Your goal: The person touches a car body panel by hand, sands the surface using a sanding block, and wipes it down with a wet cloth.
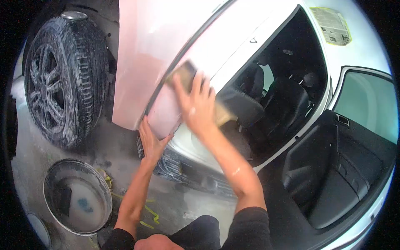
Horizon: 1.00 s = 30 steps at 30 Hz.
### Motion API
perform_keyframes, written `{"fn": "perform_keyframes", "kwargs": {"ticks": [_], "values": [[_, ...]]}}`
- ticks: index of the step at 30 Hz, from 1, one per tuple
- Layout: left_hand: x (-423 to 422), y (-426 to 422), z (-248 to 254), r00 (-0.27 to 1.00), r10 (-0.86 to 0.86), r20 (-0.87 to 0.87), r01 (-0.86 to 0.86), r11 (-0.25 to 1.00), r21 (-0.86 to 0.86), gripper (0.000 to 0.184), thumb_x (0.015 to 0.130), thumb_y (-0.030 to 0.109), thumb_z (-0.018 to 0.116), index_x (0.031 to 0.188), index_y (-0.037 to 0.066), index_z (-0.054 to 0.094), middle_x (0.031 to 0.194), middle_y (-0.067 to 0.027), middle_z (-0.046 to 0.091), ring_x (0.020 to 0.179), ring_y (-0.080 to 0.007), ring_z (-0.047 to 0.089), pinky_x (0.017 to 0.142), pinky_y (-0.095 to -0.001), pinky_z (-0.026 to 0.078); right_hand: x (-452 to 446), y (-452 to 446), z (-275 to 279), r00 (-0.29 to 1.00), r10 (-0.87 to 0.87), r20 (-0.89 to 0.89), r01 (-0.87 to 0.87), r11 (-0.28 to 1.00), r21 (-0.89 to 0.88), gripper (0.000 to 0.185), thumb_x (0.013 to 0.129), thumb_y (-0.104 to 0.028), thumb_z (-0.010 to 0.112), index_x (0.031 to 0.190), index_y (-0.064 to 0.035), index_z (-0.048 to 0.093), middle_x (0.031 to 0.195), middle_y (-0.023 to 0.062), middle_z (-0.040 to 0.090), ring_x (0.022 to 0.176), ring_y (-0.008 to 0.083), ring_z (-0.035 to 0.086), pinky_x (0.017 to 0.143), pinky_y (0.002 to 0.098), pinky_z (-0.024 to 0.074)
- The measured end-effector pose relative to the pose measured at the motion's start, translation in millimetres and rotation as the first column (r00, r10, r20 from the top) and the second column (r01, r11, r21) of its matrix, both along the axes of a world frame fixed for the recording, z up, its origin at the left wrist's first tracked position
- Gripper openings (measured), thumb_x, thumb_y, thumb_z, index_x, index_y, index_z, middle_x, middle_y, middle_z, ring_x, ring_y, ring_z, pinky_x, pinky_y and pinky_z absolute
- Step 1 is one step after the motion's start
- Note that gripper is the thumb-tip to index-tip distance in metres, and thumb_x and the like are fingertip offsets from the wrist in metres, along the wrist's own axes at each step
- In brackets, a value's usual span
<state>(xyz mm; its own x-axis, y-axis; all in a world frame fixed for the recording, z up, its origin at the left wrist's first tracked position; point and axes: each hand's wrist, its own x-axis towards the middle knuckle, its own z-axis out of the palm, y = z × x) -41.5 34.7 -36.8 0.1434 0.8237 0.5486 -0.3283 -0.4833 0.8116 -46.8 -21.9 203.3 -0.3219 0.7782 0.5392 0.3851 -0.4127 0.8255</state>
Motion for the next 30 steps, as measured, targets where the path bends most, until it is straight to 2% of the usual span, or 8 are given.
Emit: {"fn": "perform_keyframes", "kwargs": {"ticks": [2, 6, 12, 18, 22, 23, 26, 30], "values": [[-2.6, -2.8, 0.1, 1.0, 0.01, -0.01, -0.01, 1.0, 0.0, 0.133, 0.067, 0.021, 0.104, 0.166, -0.007, 0.02, 0.159, -0.034, 0.037, 0.148, -0.0515, 0.037, 0.125, -0.0577, 0.033, -1.0, -12.0, 1.6, 0.989, 0.089, -0.122, -0.1, 0.991, -0.087, 0.063, 0.099, -0.006, 0.057, 0.159, -0.0224, 0.054, 0.146, 0.0403, 0.049, 0.128, 0.0563, 0.056, 0.096, 0.0642, 0.0508], [-2.5, -1.3, -0.8, 0.999, 0.024, 0.02, -0.025, 0.999, 0.037, 0.13, 0.069, 0.023, 0.103, 0.166, -0.007, 0.022, 0.157, -0.0343, 0.039, 0.145, -0.0524, 0.04, 0.122, -0.0591, 0.034, -27.5, 27.1, 78.1, 0.968, 0.067, -0.24, -0.037, 0.991, 0.129, 0.055, 0.099, -0.008, 0.058, 0.152, -0.0203, 0.059, 0.15, 0.0367, 0.05, 0.128, 0.0543, 0.055, 0.098, 0.0621, 0.0489], [-8.4, 3.0, 1.8, 1.0, 0.023, -0.012, -0.022, 0.997, 0.078, 0.127, 0.071, 0.022, 0.101, 0.166, -0.009, 0.021, 0.156, -0.0343, 0.039, 0.144, -0.0526, 0.041, 0.121, -0.0584, 0.035, 13.4, -30.5, 0.1, 0.991, 0.07, -0.113, -0.067, 0.997, 0.029, 0.071, 0.097, -0.007, 0.062, 0.163, -0.0314, 0.052, 0.156, 0.0394, 0.047, 0.126, 0.0536, 0.059, 0.098, 0.0659, 0.0492], [-10.2, 2.1, -4.2, 1.0, 0.004, -0.024, -0.002, 0.993, 0.117, 0.127, 0.074, 0.019, 0.1, 0.166, -0.011, 0.019, 0.156, -0.0361, 0.038, 0.143, -0.054, 0.041, 0.121, -0.0589, 0.035, -9.6, 13.4, 119.3, 0.973, 0.212, -0.09, -0.183, 0.95, 0.253, 0.059, 0.095, -0.016, 0.072, 0.152, -0.0272, 0.06, 0.134, 0.0292, 0.058, 0.105, 0.0448, 0.061, 0.085, 0.0577, 0.0498], [-13.7, 2.9, -4.0, 1.0, -0.031, -0.002, 0.031, 0.991, 0.129, 0.123, 0.077, 0.017, 0.098, 0.167, -0.01, 0.018, 0.16, -0.0376, 0.037, 0.148, -0.0531, 0.039, 0.125, -0.0569, 0.033, 29.9, -22.5, 24.3, 0.996, 0.044, 0.074, -0.053, 0.991, 0.126, 0.065, 0.096, -0.018, 0.072, 0.158, -0.0319, 0.057, 0.139, 0.0335, 0.056, 0.12, 0.0492, 0.06, 0.094, 0.0606, 0.0507], [-15.1, 3.8, -4.8, 0.999, -0.037, -0.002, 0.037, 0.991, 0.13, 0.123, 0.078, 0.017, 0.097, 0.168, -0.01, 0.017, 0.16, -0.0377, 0.037, 0.148, -0.0534, 0.039, 0.125, -0.0571, 0.033, 20.3, -38.2, 4.6, 0.976, 0.159, -0.147, -0.156, 0.987, 0.029, 0.069, 0.096, -0.019, 0.072, 0.161, -0.0355, 0.054, 0.143, 0.0357, 0.055, 0.125, 0.052, 0.06, 0.098, 0.063, 0.0505], [-13.3, 3.8, -7.9, 1.0, -0.024, -0.003, 0.024, 0.991, 0.131, 0.122, 0.08, 0.016, 0.096, 0.169, -0.009, 0.016, 0.161, -0.0378, 0.036, 0.148, -0.0544, 0.038, 0.124, -0.0581, 0.034, 23.8, -19.3, 52.5, 0.997, 0.075, 0.036, -0.076, 0.997, 0.024, 0.067, 0.091, -0.02, 0.08, 0.154, -0.0337, 0.062, 0.149, 0.033, 0.053, 0.121, 0.0501, 0.06, 0.099, 0.0623, 0.0501], [-15.7, 5.3, -11.6, 0.999, -0.053, 0.005, 0.052, 0.986, 0.159, 0.121, 0.082, 0.016, 0.095, 0.169, -0.009, 0.015, 0.161, -0.0379, 0.035, 0.148, -0.0554, 0.038, 0.123, -0.0596, 0.034, -10.1, 28.8, 121.9, 0.985, 0.171, -0.017, -0.163, 0.96, 0.229, 0.059, 0.095, -0.018, 0.072, 0.152, -0.0316, 0.062, 0.142, 0.0323, 0.056, 0.112, 0.0506, 0.062, 0.09, 0.0625, 0.0525]]}}
